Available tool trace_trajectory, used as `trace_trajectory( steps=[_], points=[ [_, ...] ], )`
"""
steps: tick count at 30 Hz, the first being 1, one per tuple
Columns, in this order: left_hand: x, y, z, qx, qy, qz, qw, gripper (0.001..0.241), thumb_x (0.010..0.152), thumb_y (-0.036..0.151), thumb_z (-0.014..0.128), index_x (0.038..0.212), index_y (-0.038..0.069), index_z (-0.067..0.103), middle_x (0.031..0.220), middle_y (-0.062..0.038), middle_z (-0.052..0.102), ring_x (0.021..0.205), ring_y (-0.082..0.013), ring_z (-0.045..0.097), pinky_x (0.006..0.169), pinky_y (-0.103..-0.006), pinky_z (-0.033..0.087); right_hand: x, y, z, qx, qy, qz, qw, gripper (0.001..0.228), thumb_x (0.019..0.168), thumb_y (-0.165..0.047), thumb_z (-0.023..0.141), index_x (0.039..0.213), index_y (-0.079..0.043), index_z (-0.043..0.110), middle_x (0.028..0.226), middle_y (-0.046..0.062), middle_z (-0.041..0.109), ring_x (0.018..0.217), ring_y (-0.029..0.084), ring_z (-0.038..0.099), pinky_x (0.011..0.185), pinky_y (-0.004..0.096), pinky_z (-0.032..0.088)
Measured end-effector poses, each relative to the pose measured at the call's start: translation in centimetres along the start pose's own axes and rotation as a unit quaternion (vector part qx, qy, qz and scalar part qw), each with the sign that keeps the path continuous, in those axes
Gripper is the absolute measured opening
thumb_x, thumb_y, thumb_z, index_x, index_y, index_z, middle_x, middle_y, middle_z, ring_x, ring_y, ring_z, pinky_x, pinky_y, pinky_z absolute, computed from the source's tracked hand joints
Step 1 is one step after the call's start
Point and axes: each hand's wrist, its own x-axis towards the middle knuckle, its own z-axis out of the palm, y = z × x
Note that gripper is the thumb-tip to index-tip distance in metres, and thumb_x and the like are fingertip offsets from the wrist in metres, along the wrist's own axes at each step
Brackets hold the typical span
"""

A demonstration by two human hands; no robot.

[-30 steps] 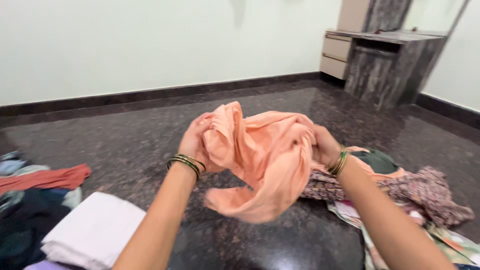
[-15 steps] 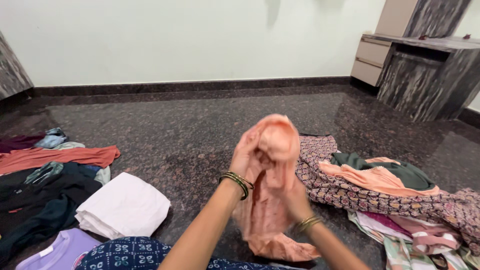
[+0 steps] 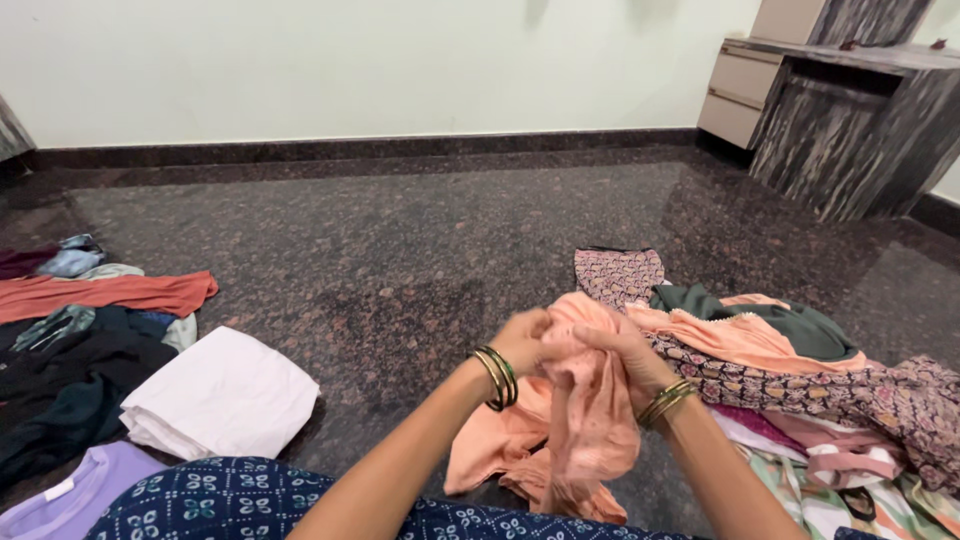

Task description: The person folds a white pair of shorts and a peach-colored pair of shorts on the floor. They smooth the fabric, fold the legs inward, and then fold the garments in half before stacking them.

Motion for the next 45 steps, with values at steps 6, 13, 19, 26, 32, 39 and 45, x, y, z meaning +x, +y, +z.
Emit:
trace_trajectory(
  steps=[6,13,19,26,32,39,45],
  points=[
    [0.0,2.4,-2.9,-0.005,0.044,-0.061,0.997,0.056,0.071,0.021,0.090,0.115,0.003,0.059,0.092,-0.011,0.072,0.074,-0.0170,0.066,0.058,-0.0324,0.052,0.5,-3.1,-0.2,-0.460,0.077,-0.226,0.855,0.080,0.072,-0.002,0.077,0.147,-0.003,0.049,0.130,0.015,0.066,0.094,0.034,0.060,0.080,0.046,0.051],
    [0.8,0.9,-5.4,0.320,0.350,0.133,0.870,0.022,0.087,0.024,0.083,0.090,0.006,0.069,0.083,-0.015,0.070,0.078,-0.0278,0.065,0.069,-0.0400,0.050,-0.8,-4.4,0.6,-0.628,0.258,-0.430,0.596,0.033,0.074,0.014,0.054,0.101,-0.002,0.063,0.102,0.015,0.066,0.096,0.040,0.064,0.084,0.044,0.053],
    [0.5,1.5,-3.9,-0.121,0.278,0.006,0.953,0.008,0.092,0.014,0.063,0.094,0.006,0.063,0.076,-0.004,0.064,0.069,-0.0138,0.059,0.060,-0.0338,0.049,-0.5,-1.4,3.0,-0.574,0.191,-0.428,0.672,0.024,0.072,0.014,0.055,0.088,-0.002,0.061,0.093,0.012,0.066,0.088,0.032,0.065,0.074,0.040,0.053],
    [-2.9,6.6,1.0,-0.081,-0.008,0.198,0.977,0.013,0.088,0.001,0.066,0.101,0.004,0.066,0.099,-0.003,0.074,0.094,-0.0106,0.070,0.085,-0.0275,0.058,2.6,6.9,-0.9,-0.357,0.134,-0.147,0.913,0.025,0.082,0.006,0.060,0.104,-0.005,0.067,0.100,0.006,0.071,0.093,0.019,0.071,0.080,0.030,0.057],
    [-4.7,9.5,2.3,0.084,0.039,0.117,0.989,0.017,0.085,-0.002,0.075,0.101,0.001,0.073,0.095,-0.010,0.076,0.087,-0.0127,0.069,0.081,-0.0312,0.057,3.8,3.6,-4.6,-0.118,0.140,-0.093,0.979,0.025,0.083,0.003,0.061,0.105,-0.005,0.068,0.100,0.007,0.072,0.093,0.018,0.071,0.081,0.030,0.057],
    [-4.0,7.5,3.7,0.247,0.129,0.304,0.911,0.054,0.076,-0.003,0.072,0.129,0.008,0.067,0.113,-0.013,0.052,0.096,-0.0277,0.062,0.084,-0.0370,0.054,-0.3,-2.3,-0.9,-0.065,0.096,-0.053,0.992,0.024,0.083,0.000,0.063,0.105,-0.005,0.070,0.100,0.007,0.073,0.094,0.018,0.071,0.082,0.031,0.056],
    [-1.8,3.4,4.5,0.181,0.165,0.188,0.951,0.033,0.087,0.007,0.062,0.118,0.014,0.069,0.104,-0.014,0.066,0.091,-0.0323,0.057,0.079,-0.0447,0.047,-0.1,1.8,0.0,-0.233,0.121,-0.092,0.961,0.024,0.083,-0.002,0.064,0.106,-0.005,0.072,0.100,0.008,0.074,0.094,0.018,0.072,0.083,0.032,0.056]
  ],
)
